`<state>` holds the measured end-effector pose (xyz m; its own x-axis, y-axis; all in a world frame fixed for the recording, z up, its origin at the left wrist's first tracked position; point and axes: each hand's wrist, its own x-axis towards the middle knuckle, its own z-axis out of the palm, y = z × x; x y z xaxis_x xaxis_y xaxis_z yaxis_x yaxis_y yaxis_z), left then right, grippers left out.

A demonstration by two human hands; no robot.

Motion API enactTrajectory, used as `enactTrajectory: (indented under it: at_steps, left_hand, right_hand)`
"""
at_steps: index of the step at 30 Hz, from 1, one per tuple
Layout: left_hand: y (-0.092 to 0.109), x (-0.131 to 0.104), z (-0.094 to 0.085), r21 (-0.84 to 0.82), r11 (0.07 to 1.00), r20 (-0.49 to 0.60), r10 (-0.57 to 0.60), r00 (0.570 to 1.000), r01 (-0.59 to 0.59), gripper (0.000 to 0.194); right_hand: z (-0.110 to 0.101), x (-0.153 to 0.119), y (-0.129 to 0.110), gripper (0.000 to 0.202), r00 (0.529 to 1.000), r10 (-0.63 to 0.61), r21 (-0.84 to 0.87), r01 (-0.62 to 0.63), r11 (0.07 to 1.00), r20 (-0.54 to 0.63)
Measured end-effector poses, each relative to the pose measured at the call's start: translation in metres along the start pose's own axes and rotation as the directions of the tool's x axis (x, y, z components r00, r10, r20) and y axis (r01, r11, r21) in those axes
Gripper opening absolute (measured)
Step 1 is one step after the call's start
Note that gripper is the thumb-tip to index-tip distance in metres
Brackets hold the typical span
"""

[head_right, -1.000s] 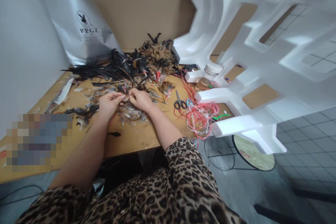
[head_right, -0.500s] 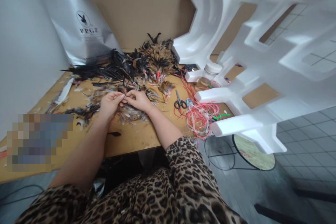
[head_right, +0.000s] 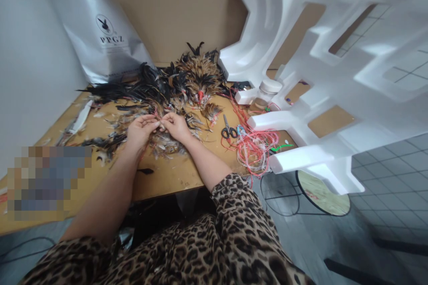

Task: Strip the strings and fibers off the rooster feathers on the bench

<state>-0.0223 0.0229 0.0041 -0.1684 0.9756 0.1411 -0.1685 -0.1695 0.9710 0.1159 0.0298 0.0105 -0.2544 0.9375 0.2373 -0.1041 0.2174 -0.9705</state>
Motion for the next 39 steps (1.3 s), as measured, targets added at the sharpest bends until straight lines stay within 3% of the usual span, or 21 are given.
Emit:
enactTrajectory:
  at_steps: [6,14,19,28,32,34,37,39]
  left_hand:
    - [-0.002,-0.002,0.000,0.037,0.998,0.030,-0.056,0.998,0.055,0.025]
    - [0.004,-0.002,0.001,-0.090,0.995,-0.022,-0.052,0.998,0.050,0.021]
    - [0.011,-0.005,0.001,-0.161,0.984,0.040,-0.070,0.997,0.075,0.023]
    - [0.003,-0.001,-0.006,-0.037,0.997,0.086,-0.071,0.994,0.075,0.022]
    - [0.000,-0.001,-0.007,0.026,0.997,0.124,-0.070,0.990,0.067,0.021]
    - [-0.001,-0.002,-0.007,0.042,0.997,0.129,-0.071,0.989,0.066,0.020]
    - [0.000,-0.002,-0.007,0.062,0.996,0.137,-0.075,0.988,0.067,0.019]
    - [0.000,-0.002,-0.007,0.089,0.994,0.145,-0.082,0.986,0.070,0.019]
  right_hand:
    - [0.003,0.001,0.005,0.017,1.000,-0.011,0.019,0.011,1.000,-0.004]
    - [0.007,0.000,0.007,0.019,0.996,0.090,0.050,-0.091,0.995,0.012]
    - [0.007,0.001,0.007,0.016,0.992,0.123,0.023,-0.123,0.992,0.012]
    - [0.001,0.000,-0.007,0.012,0.990,0.105,-0.083,-0.113,0.990,-0.091]
    - [-0.001,0.002,-0.003,0.014,0.996,0.014,-0.178,-0.029,0.984,-0.086]
    - [-0.002,0.002,0.000,0.015,0.991,-0.104,-0.275,0.077,0.958,-0.083]
    - [-0.003,-0.001,-0.001,0.014,0.935,-0.353,-0.427,0.303,0.852,-0.040]
    - [-0.004,-0.004,-0.003,0.013,0.895,-0.445,-0.482,0.400,0.779,0.025]
